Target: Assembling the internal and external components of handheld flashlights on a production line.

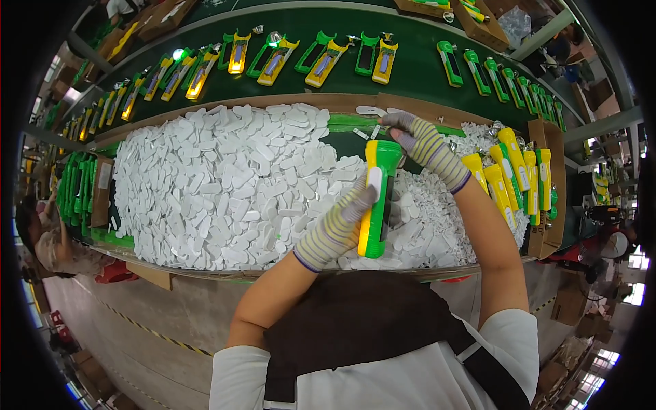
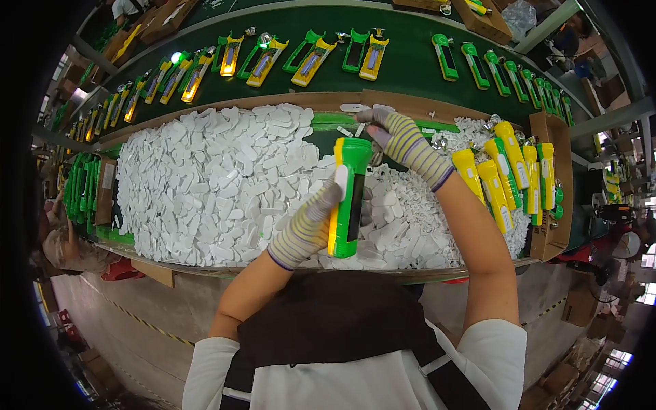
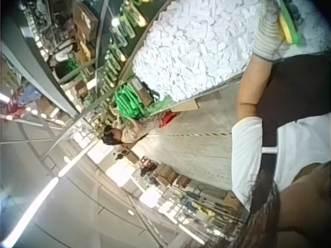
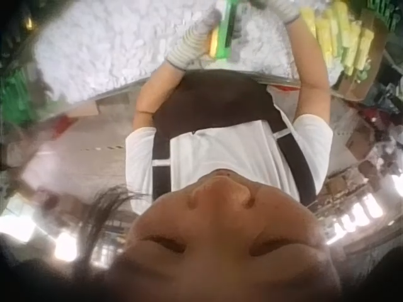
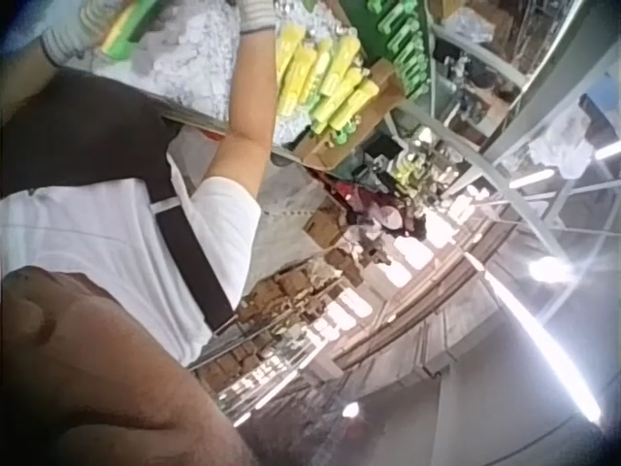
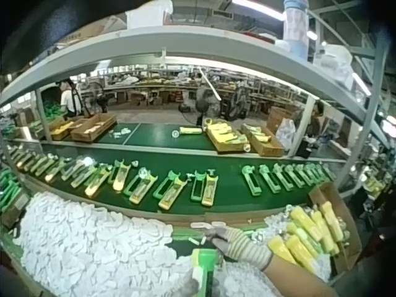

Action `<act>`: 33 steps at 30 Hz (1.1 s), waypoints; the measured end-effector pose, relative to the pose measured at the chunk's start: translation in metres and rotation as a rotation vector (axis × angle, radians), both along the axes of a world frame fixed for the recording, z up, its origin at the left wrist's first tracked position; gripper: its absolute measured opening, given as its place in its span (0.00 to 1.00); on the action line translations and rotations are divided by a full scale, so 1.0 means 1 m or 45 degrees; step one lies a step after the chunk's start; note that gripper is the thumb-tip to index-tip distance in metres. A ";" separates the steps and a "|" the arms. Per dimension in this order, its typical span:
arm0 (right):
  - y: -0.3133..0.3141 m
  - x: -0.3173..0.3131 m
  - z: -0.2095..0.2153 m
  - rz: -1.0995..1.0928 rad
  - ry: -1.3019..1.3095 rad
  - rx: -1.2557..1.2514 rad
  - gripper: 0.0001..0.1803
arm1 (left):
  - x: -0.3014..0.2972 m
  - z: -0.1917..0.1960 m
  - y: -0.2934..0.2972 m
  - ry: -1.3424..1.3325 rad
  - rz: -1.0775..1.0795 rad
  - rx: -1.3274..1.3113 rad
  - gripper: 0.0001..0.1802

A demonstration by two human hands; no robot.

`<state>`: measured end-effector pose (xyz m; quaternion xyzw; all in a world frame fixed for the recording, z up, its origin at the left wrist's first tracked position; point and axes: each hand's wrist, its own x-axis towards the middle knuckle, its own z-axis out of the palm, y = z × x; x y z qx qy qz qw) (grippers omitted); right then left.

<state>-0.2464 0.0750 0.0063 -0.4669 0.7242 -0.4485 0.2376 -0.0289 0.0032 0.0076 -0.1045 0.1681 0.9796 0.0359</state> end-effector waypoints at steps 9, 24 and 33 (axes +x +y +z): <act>0.013 0.019 -0.035 0.006 0.595 0.269 0.08 | 0.003 -0.005 -0.017 -0.117 0.231 -0.306 0.29; 0.023 0.131 -0.002 -0.250 -0.942 -0.690 0.08 | -0.022 -0.013 -0.002 0.153 0.624 -1.584 0.26; 0.021 0.136 -0.007 -0.370 -0.698 -0.766 0.20 | -0.012 -0.012 0.005 0.176 0.483 -1.352 0.49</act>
